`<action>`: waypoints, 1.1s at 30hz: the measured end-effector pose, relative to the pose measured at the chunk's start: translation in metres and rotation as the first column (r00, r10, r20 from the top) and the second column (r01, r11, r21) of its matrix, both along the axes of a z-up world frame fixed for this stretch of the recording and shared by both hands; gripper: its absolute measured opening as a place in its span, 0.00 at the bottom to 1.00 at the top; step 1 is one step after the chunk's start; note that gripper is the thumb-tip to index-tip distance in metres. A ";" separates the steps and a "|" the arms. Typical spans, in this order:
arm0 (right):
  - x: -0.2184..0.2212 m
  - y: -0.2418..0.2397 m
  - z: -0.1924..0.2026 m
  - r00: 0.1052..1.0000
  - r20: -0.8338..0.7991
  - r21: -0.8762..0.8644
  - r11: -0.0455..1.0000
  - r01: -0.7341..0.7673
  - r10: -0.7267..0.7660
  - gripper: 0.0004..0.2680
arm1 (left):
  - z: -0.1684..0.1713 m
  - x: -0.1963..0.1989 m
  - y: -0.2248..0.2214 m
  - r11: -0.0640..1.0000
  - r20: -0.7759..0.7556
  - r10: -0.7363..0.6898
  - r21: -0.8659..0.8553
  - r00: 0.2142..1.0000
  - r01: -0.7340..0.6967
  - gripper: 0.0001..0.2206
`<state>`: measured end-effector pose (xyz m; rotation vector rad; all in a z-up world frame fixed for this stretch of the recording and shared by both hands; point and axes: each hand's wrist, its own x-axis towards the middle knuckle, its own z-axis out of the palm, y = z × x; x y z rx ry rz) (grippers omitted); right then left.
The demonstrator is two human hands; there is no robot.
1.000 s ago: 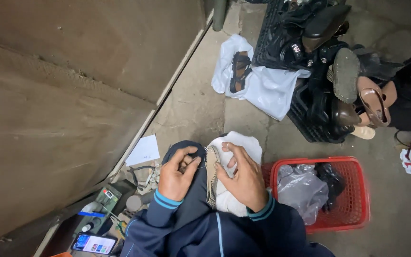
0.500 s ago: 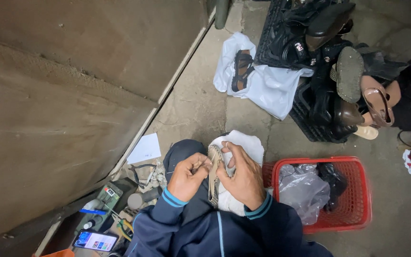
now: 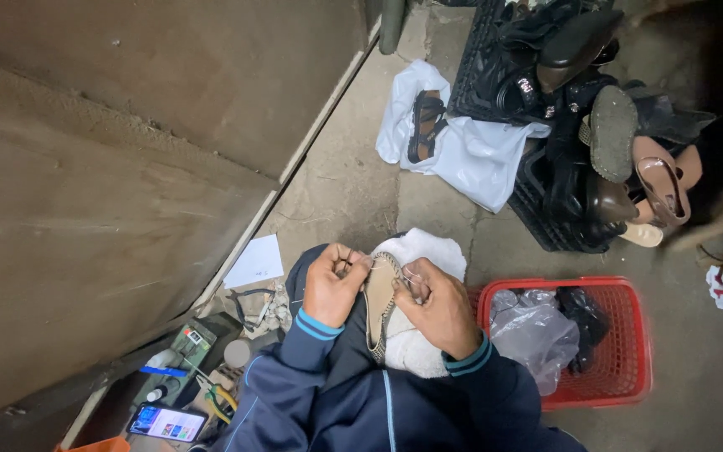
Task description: Hand-sewing a leather shoe sole using a needle and thread in a workshop.
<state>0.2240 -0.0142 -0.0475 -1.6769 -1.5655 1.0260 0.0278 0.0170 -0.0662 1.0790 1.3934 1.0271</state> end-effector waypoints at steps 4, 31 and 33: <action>0.003 -0.001 0.003 1.000 -0.018 -0.017 1.000 0.017 -0.017 0.08 | -0.011 0.006 0.003 0.997 -0.049 0.025 0.070 0.999 -0.022 0.04; 0.007 0.001 0.006 0.998 -0.044 0.003 0.999 -0.042 0.042 0.08 | -0.019 0.019 -0.016 0.911 -0.710 0.108 0.351 0.696 0.216 0.06; 0.007 0.001 0.009 0.998 -0.041 0.007 0.999 -0.036 0.036 0.08 | -0.009 0.021 -0.015 0.979 -0.590 -0.038 0.139 0.807 0.148 0.04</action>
